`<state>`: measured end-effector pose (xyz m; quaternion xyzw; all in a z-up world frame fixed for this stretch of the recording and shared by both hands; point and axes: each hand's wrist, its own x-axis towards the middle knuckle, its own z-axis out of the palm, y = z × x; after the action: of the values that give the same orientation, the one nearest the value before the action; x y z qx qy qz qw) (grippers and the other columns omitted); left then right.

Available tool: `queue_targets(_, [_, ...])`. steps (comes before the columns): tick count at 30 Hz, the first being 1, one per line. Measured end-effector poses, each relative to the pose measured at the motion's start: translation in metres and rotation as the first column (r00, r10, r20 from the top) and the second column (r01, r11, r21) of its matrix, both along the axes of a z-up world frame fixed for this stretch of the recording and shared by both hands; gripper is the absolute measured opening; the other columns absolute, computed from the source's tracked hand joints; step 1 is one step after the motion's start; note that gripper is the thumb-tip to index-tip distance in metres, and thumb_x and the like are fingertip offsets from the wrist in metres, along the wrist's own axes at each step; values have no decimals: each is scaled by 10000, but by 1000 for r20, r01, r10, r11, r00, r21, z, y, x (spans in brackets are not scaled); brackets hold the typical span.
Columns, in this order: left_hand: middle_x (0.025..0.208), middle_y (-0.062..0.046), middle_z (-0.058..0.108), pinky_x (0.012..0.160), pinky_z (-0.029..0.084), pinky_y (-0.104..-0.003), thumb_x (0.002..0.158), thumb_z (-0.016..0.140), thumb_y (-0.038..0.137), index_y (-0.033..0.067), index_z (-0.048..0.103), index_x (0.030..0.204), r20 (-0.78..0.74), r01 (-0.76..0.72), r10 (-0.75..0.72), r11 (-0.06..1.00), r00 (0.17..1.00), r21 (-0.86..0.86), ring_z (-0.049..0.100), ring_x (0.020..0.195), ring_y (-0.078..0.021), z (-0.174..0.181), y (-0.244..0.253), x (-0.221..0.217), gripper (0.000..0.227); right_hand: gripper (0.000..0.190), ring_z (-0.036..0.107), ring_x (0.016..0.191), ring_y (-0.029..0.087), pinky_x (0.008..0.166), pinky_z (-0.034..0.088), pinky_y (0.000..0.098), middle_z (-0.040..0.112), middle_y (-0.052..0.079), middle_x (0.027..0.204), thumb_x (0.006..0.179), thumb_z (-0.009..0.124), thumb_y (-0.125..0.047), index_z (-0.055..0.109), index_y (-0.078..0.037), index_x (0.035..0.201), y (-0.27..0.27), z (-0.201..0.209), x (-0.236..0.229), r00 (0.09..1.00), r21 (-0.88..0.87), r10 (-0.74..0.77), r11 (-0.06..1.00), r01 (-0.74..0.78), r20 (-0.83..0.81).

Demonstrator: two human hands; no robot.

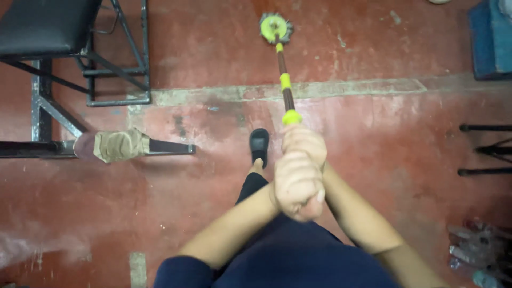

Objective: Mopping the floor in a gym weight training area, including moving a bench to clean underneath.

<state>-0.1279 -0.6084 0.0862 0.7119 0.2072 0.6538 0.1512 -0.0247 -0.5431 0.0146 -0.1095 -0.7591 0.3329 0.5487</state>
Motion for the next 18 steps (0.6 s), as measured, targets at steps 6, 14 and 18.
queue_targets(6, [692, -96, 568, 654, 445, -375, 654, 619, 27, 52, 525, 681, -51, -112, 114, 993, 992, 34, 562, 630, -285, -60, 135, -64, 101, 135, 636, 848, 303, 906, 544, 442, 626, 120, 863, 843, 681, -105, 600, -11, 790, 139, -50, -60, 987, 19, -111, 994, 110, 114])
queue_targets(14, [869, -107, 626, 898, 489, -436, 828, 678, 119, 56, 596, 822, -240, -300, 245, 926, 939, -228, 633, 879, -327, -143, 288, -90, 104, 361, 469, 1375, 313, 1218, 314, 440, 546, 166, 1392, 1016, 570, -155, 535, 24, 1327, 264, -140, -86, 901, -269, -348, 870, 414, 260])
queue_targets(18, [944, -97, 650, 978, 447, -451, 965, 681, 193, 86, 650, 946, -389, -388, 249, 858, 887, -337, 630, 962, -320, -163, 301, -69, 113, 458, 362, 1495, 306, 1263, 242, 420, 459, 174, 1543, 1073, 541, -199, 475, 14, 1473, 279, -193, -61, 939, -429, -288, 836, 342, 187])
